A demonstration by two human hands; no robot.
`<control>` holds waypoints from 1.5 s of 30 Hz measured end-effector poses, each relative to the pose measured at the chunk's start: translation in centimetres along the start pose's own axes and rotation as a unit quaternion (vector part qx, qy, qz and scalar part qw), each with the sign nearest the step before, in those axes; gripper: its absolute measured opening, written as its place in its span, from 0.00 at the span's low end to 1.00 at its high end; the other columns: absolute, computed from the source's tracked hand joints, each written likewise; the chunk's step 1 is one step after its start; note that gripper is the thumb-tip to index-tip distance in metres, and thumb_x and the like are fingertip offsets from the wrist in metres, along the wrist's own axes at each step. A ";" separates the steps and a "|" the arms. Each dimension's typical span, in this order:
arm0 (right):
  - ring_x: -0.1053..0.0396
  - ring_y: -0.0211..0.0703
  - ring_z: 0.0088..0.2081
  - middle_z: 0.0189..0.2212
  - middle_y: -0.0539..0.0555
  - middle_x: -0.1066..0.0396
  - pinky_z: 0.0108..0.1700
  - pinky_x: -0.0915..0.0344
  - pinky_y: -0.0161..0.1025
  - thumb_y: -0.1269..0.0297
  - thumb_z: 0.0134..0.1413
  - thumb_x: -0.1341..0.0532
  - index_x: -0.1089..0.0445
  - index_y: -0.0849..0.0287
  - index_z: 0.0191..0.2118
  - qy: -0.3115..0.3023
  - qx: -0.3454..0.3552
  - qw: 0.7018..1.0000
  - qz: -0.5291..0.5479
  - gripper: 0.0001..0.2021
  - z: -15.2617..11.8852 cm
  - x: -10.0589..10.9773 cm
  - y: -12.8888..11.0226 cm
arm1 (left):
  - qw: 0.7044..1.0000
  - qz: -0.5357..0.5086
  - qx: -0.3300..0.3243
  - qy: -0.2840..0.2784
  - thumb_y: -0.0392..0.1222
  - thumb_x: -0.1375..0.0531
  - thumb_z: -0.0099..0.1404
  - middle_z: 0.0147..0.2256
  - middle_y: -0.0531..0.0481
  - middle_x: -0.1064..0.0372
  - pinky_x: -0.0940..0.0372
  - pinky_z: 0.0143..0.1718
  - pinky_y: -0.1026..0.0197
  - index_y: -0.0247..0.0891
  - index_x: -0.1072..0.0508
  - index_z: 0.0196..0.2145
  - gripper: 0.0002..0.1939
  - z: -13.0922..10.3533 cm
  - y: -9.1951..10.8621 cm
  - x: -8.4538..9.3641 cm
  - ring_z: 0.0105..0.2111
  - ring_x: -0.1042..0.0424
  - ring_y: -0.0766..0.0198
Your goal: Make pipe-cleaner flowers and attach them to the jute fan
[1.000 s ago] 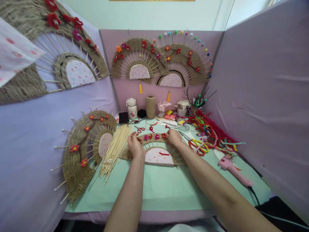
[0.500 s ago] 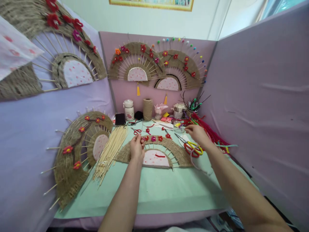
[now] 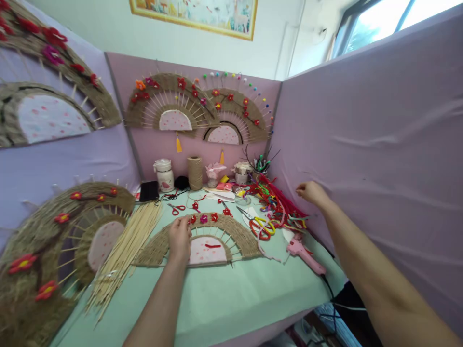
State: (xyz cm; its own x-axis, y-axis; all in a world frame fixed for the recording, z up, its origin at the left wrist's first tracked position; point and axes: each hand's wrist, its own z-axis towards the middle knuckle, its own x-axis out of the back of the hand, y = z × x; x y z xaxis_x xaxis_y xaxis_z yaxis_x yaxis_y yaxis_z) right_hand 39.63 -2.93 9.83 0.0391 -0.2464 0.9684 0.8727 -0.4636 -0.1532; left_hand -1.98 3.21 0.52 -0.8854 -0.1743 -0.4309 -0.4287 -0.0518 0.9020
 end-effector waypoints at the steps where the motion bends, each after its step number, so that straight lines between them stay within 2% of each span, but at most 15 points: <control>1: 0.29 0.40 0.28 0.27 0.57 0.25 0.29 0.42 0.32 0.69 0.49 0.43 0.25 0.63 0.35 -0.004 0.002 1.000 -0.004 0.10 0.2 -0.2 0.2 | 1.000 0.015 0.002 -0.009 0.46 0.38 0.48 0.10 0.65 0.56 0.62 0.12 0.71 0.37 0.38 0.23 0.12 -0.1 -0.2 -0.1 0.11 0.58 0.77; 6: 0.28 0.40 0.29 0.25 0.57 0.25 0.31 0.41 0.31 0.72 0.49 0.43 0.25 0.62 0.34 -0.035 0.006 0.999 -0.025 0.10 1.4 -1.7 0.0 | 0.999 0.040 -0.007 -0.027 0.47 0.39 0.49 0.12 0.65 0.55 0.62 0.12 0.71 0.37 0.35 0.25 0.13 -0.5 -0.4 -0.4 0.12 0.58 0.77; 13: 0.28 0.47 0.37 0.31 0.63 0.26 0.36 0.38 0.34 0.68 0.50 0.41 0.26 0.65 0.34 -0.069 -0.014 0.996 -0.063 0.08 3.1 -4.2 -1.2 | 0.999 0.039 -0.012 -0.013 0.46 0.39 0.48 0.12 0.64 0.54 0.62 0.13 0.72 0.37 0.35 0.25 0.11 -0.3 -0.5 -0.3 0.11 0.57 0.77; 18: 0.33 0.45 0.44 0.44 0.59 0.33 0.44 0.35 0.43 0.61 0.56 0.43 0.34 0.63 0.46 -0.089 -0.031 0.992 -0.089 0.14 3.3 -5.7 -0.8 | 0.999 0.029 -0.018 -0.008 0.45 0.38 0.47 0.13 0.64 0.53 0.62 0.12 0.72 0.37 0.36 0.24 0.11 -0.4 -0.2 -0.5 0.11 0.57 0.77; 21: 0.34 0.44 0.45 0.47 0.58 0.36 0.44 0.34 0.46 0.61 0.57 0.43 0.37 0.62 0.49 -0.094 -0.036 0.990 -0.097 0.16 3.2 -6.3 -0.6 | 0.999 0.026 -0.019 -0.013 0.44 0.38 0.47 0.13 0.63 0.52 0.62 0.12 0.72 0.37 0.36 0.23 0.11 -0.5 -0.1 -0.5 0.11 0.56 0.78; 24: 0.34 0.44 0.44 0.46 0.58 0.35 0.44 0.34 0.45 0.60 0.57 0.43 0.36 0.63 0.49 -0.083 -0.036 0.991 -0.100 0.16 3.3 -6.2 -0.7 | 0.999 0.022 -0.021 -0.014 0.44 0.38 0.47 0.13 0.63 0.53 0.62 0.12 0.71 0.36 0.36 0.23 0.11 -0.5 -0.1 -0.6 0.12 0.56 0.77; 30: 0.31 0.55 0.45 0.42 0.72 0.30 0.41 0.36 0.40 0.61 0.55 0.44 0.30 0.71 0.44 -0.049 -0.031 0.994 -0.092 0.18 3.7 -5.1 -0.9 | 0.999 0.029 -0.016 -0.020 0.44 0.38 0.48 0.12 0.64 0.55 0.62 0.12 0.71 0.36 0.36 0.23 0.11 -0.8 0.1 -0.7 0.12 0.57 0.77; 34: 0.30 0.54 0.44 0.40 0.71 0.29 0.41 0.35 0.39 0.62 0.51 0.40 0.28 0.70 0.42 -0.058 -0.029 0.994 -0.088 0.17 3.5 -5.7 -1.0 | 0.999 0.033 -0.015 -0.026 0.44 0.38 0.48 0.13 0.63 0.53 0.62 0.12 0.71 0.36 0.35 0.24 0.11 -0.7 0.0 -0.7 0.12 0.55 0.77; 38: 0.29 0.54 0.43 0.39 0.70 0.28 0.42 0.35 0.40 0.67 0.50 0.40 0.28 0.69 0.41 -0.062 -0.039 0.993 -0.088 0.13 3.0 -5.8 -1.4 | 0.999 0.039 -0.008 -0.028 0.45 0.38 0.48 0.12 0.64 0.54 0.63 0.12 0.71 0.36 0.36 0.24 0.12 -0.6 -0.1 -0.5 0.12 0.56 0.77; 45: 0.32 0.57 0.47 0.43 0.72 0.31 0.44 0.35 0.48 0.68 0.55 0.46 0.32 0.68 0.46 -0.024 -0.063 0.994 -0.084 0.15 2.6 -2.6 -1.8 | 0.998 0.050 0.006 -0.040 0.45 0.38 0.48 0.12 0.64 0.53 0.63 0.13 0.70 0.36 0.35 0.26 0.12 -1.0 0.2 -0.7 0.12 0.56 0.76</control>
State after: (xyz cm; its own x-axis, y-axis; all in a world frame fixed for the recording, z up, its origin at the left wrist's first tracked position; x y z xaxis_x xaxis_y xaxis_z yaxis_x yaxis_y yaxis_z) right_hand 39.20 0.76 8.10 -0.0768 -0.1172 0.9901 0.8005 -0.5993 -0.0088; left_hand -1.28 2.36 1.01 -0.9349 -0.0995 -0.3408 -0.3399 -0.0257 0.9401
